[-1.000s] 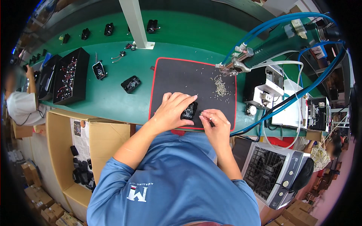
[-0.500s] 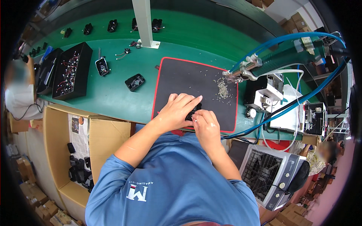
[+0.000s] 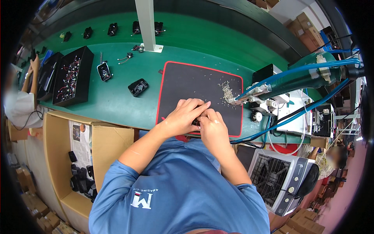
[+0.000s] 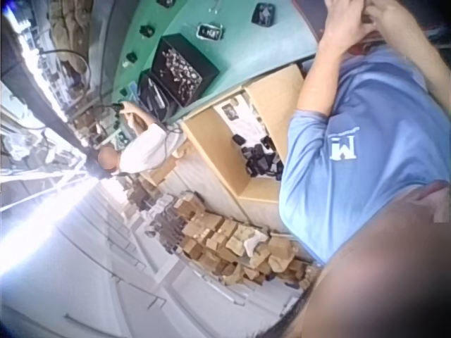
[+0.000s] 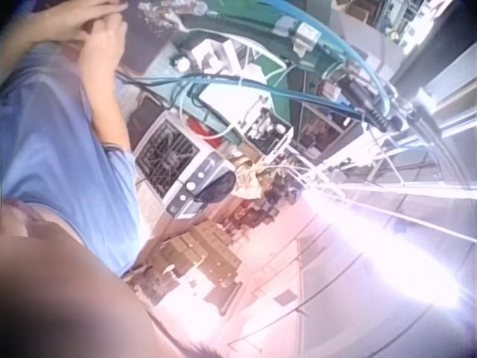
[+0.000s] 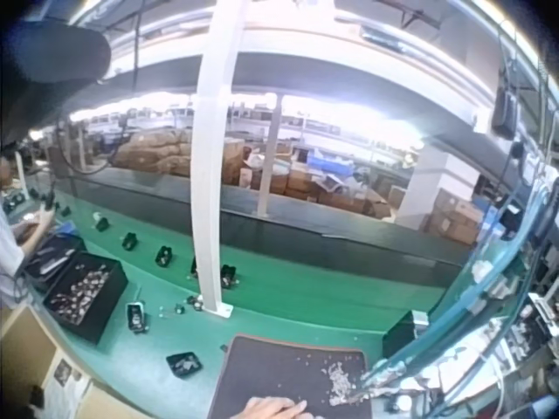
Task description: Assemble small electronic housings using a handheld powered screwdriver and organizing components.
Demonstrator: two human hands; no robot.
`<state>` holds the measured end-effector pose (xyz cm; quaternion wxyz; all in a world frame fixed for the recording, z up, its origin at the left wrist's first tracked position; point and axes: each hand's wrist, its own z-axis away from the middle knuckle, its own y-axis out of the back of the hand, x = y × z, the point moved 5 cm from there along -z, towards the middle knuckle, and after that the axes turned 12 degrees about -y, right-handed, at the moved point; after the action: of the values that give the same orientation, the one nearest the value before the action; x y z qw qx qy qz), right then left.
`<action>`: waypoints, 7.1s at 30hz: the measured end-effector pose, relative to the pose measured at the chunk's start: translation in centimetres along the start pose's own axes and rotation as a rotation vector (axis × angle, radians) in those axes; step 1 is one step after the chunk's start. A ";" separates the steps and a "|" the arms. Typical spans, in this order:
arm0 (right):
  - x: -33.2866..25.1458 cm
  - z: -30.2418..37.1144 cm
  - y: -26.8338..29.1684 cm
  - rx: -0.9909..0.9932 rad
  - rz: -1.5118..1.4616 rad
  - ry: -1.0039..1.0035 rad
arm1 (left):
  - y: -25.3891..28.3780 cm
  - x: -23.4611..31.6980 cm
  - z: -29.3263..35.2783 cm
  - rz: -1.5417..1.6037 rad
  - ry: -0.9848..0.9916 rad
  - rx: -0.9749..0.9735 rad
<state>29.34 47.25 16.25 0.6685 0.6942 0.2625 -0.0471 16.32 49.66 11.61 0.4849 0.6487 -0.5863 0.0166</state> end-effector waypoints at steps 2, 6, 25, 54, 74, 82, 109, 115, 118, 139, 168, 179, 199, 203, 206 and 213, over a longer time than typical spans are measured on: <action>0.1 0.0 1.2 -0.026 -0.119 -0.018 | 0.1 -0.2 0.0 0.016 -0.003 -0.004; 1.4 0.6 6.3 0.039 -0.303 -0.082 | 1.0 -0.6 0.2 0.050 0.047 0.023; -2.5 -8.3 13.2 0.386 -1.173 0.060 | 1.3 -1.0 0.6 -0.073 0.119 0.104; 0.9 -0.6 1.1 0.111 -0.297 -0.034 | 1.3 -0.8 1.0 -0.062 -0.069 0.214; 0.0 -12.4 15.2 0.405 -1.246 0.162 | 0.9 -1.7 1.2 -0.101 0.089 0.157; -2.6 -6.8 10.0 0.297 -1.308 0.067 | 1.5 -1.5 0.7 -0.063 0.133 0.151; -1.7 -6.8 5.8 0.229 -1.436 0.004 | 1.5 -1.4 0.8 -0.077 0.103 0.175; -4.3 -7.4 12.7 0.183 -1.475 0.179 | 1.6 -1.5 1.1 -0.005 0.161 0.155; -4.6 -7.6 12.9 0.252 -1.352 0.109 | 2.0 -1.3 1.0 -0.037 0.153 0.208; -3.3 -7.8 6.9 0.213 -1.312 0.051 | 1.7 -1.2 1.0 -0.071 0.059 0.211; 0.9 -5.8 14.2 0.375 -1.315 0.067 | 10.7 -24.3 -12.7 -0.365 0.437 0.168; -4.6 -1.7 12.5 0.685 -0.453 0.588 | 12.6 -2.6 2.1 -0.884 0.483 0.407; -11.8 -25.7 -14.8 0.127 0.161 0.325 | 9.0 -2.2 10.8 -0.614 0.567 0.540; -9.7 -22.2 -12.2 0.174 -0.122 0.249 | 8.8 -1.2 10.8 -0.431 0.408 0.636; -7.4 -14.9 -7.2 0.086 -0.253 0.224 | 8.9 -1.0 11.5 -0.198 0.366 0.694; 2.7 0.5 -2.9 0.156 -0.306 -0.206 | 7.8 -0.6 7.0 -0.067 0.269 0.471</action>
<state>30.54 47.53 12.46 0.6213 0.6873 0.2907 -0.2390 6.23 46.75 12.33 0.3944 0.7546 -0.4748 0.2226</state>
